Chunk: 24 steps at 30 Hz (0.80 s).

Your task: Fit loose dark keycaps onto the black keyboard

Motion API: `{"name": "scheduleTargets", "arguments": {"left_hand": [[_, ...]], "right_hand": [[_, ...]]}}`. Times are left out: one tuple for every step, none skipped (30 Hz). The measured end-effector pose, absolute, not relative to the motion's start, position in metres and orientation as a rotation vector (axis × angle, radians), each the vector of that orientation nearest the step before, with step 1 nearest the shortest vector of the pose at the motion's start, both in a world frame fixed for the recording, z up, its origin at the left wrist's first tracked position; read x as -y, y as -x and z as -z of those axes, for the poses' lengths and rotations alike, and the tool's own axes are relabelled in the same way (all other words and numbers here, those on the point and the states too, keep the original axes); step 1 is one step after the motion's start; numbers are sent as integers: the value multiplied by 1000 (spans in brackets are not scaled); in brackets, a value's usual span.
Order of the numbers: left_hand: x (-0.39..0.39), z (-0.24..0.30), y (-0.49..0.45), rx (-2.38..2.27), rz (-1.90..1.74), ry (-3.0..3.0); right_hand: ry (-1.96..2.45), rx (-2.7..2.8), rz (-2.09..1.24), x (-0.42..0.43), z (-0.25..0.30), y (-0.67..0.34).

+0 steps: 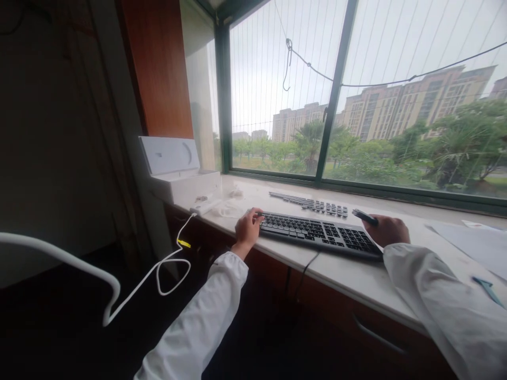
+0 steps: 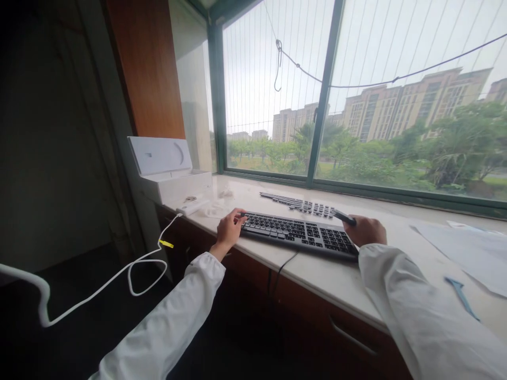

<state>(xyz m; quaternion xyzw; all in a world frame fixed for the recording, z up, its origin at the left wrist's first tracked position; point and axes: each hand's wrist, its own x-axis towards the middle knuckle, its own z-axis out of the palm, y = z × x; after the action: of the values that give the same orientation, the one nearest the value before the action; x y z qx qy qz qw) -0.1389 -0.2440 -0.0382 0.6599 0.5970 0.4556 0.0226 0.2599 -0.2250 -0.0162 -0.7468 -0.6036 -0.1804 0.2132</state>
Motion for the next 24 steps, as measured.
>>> {"name": "scheduleTargets", "arguments": {"left_hand": [[243,38,139,-1866,-1419,-2054],[242,38,138,-1885,-1426,-2064],[240,38,138,-1899,-1428,-2073],[237,38,138,-1910,-1419,-2081],[234,36,139,-1916,-1392,-2089],[230,34,139,-1915,-1347,-2100],[225,31,139,-1913,-1285,-2112],[219,28,139,-1915,-1215,-2123],[212,24,138,-1920,-1143,-2133],[205,19,136,-1932,-1080,-2142],[196,15,134,-1949,-1033,-2150],[187,10,131,-1967,-998,-2160],[177,6,128,-1977,-975,-2174],[167,3,124,-1976,-956,-2189],[157,-1,119,-1970,-935,-2198],[147,-3,114,-1962,-906,-2206],[137,-5,109,-1963,-870,-2208],[127,-7,104,-1969,-830,-2210],[117,-8,99,-1978,-791,-2215],[108,-9,94,-1991,-756,-2221],[98,-9,90,-2003,-721,-2230],[88,-9,87,-2014,-686,-2241],[78,-9,84,-2022,-657,-2255],[68,-8,81,-2030,-631,-2266]], "right_hand": [[2066,1676,496,225,16,-260],[2054,1682,496,224,15,-260],[2040,1689,498,224,15,-260],[2025,1694,500,223,14,-260],[2014,1694,501,222,14,-260],[2010,1683,502,221,14,-259],[2010,1669,502,220,14,-259],[2014,1655,499,218,14,-258],[2016,1648,496,217,14,-258],[2013,1650,493,216,14,-257],[2003,1658,491,215,15,-256],[1989,1670,490,214,15,-256],[1979,1676,488,214,15,-255],[1974,1678,487,213,15,-255],[1973,1681,484,213,15,-255],[1974,1685,478,213,14,-255],[1975,1690,472,213,14,-255],[1971,1699,466,213,14,-255],[1964,1709,464,213,13,-255],[1955,1719,465,213,13,-255],[1949,1723,469,213,13,-255],[1946,1727,475,213,13,-255],[1943,1733,480,213,13,-255],[1942,1740,486,212,13,-256]]}}
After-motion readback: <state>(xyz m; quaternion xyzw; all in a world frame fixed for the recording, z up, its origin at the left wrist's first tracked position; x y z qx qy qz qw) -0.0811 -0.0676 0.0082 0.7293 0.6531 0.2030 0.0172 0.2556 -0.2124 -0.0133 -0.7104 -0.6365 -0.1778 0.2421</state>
